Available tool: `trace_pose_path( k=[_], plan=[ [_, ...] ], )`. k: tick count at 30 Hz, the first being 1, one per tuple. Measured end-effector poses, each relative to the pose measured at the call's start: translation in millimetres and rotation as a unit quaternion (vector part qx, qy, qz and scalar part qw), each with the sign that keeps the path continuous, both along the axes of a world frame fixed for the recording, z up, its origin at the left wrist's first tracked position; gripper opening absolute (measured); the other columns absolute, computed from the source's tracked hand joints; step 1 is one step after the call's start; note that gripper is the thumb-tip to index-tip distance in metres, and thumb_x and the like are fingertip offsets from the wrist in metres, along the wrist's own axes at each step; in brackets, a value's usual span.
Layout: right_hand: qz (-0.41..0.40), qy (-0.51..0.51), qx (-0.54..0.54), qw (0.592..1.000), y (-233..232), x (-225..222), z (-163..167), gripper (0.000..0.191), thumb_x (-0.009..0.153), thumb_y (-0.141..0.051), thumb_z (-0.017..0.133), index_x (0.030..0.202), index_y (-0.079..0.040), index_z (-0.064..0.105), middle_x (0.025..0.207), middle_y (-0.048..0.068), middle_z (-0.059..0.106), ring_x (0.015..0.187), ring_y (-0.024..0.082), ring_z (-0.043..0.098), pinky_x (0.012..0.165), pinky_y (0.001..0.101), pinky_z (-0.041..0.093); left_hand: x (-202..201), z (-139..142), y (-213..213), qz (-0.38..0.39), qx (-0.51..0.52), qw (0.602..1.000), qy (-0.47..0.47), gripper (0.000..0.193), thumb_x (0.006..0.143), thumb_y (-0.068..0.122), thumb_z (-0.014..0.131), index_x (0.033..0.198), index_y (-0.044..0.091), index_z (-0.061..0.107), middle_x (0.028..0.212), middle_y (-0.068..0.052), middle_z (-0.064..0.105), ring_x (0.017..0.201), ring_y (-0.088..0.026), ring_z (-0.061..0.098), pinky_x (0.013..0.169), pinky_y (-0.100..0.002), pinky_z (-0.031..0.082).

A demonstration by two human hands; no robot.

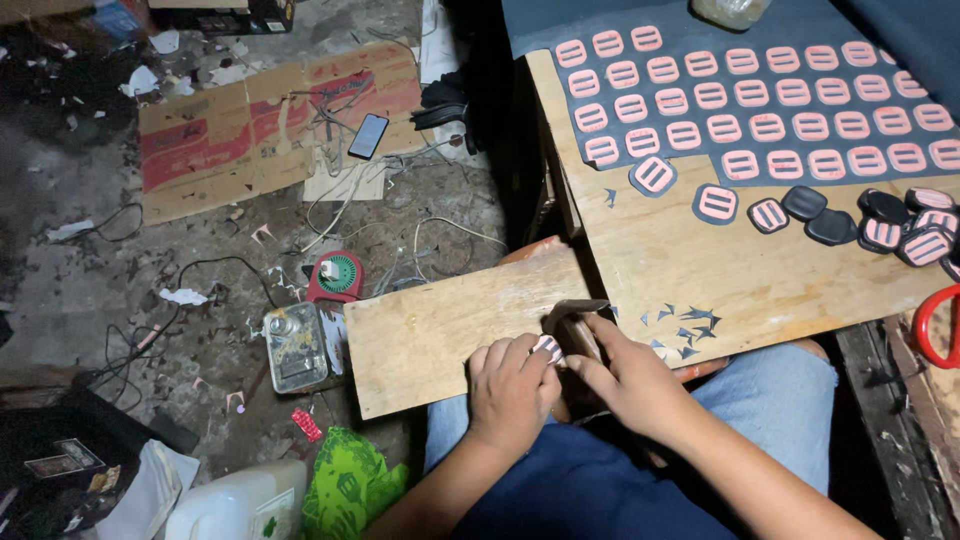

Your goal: The person uses a hammer and a curved metal tool to press and shape small pink and black rectangular pieces on a wooden board. They repeatedly pick up each piece, position it, strike it with the hammer, and place it aside, creating a growing pile of finished items.

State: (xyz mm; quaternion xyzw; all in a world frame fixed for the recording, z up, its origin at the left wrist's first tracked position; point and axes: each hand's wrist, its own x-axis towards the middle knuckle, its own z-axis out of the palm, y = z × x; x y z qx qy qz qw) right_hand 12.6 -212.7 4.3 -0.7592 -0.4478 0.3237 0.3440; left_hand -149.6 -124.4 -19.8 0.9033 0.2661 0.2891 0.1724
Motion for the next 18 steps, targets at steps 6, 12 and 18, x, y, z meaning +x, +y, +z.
trace_pose_path(
  k=[6, 12, 18],
  plan=[
    [0.068, -0.018, 0.001, 0.997, 12.5, 7.2, 6.5, 0.053, 0.088, -0.028, 0.067, 0.136, -0.009, 0.055, 0.102, 0.023, 0.074, 0.095, 0.042, 0.071, 0.079, 0.0433, 0.056, -4.9, 5.1, -0.6, 0.003, 0.029, 0.999, -0.018, 0.011, 0.080, 0.014, 0.072, 0.090, 0.010, 0.071, 0.102, -0.006, 0.064, 0.101, -0.027, 0.057, 0.090, -0.045, 0.041],
    [0.087, -0.043, -0.089, 0.991, 6.6, 7.2, 20.7, 0.045, 0.089, -0.029, 0.066, 0.131, -0.013, 0.059, 0.099, 0.022, 0.075, 0.095, 0.042, 0.071, 0.079, 0.0457, 0.055, -6.1, 2.7, -2.4, 0.009, 0.008, 1.000, -0.014, 0.010, 0.079, 0.017, 0.074, 0.088, 0.012, 0.074, 0.091, -0.003, 0.059, 0.095, -0.026, 0.056, 0.089, -0.044, 0.040],
    [0.049, -0.048, -0.001, 0.998, 0.6, 0.3, 17.6, 0.044, 0.089, -0.028, 0.066, 0.128, -0.009, 0.059, 0.093, 0.022, 0.074, 0.089, 0.043, 0.070, 0.075, 0.0464, 0.055, -7.4, -2.8, -3.7, 0.009, 0.020, 1.000, -0.015, 0.010, 0.082, 0.017, 0.072, 0.091, 0.012, 0.075, 0.092, -0.004, 0.060, 0.095, -0.026, 0.057, 0.090, -0.044, 0.040]
  ],
)
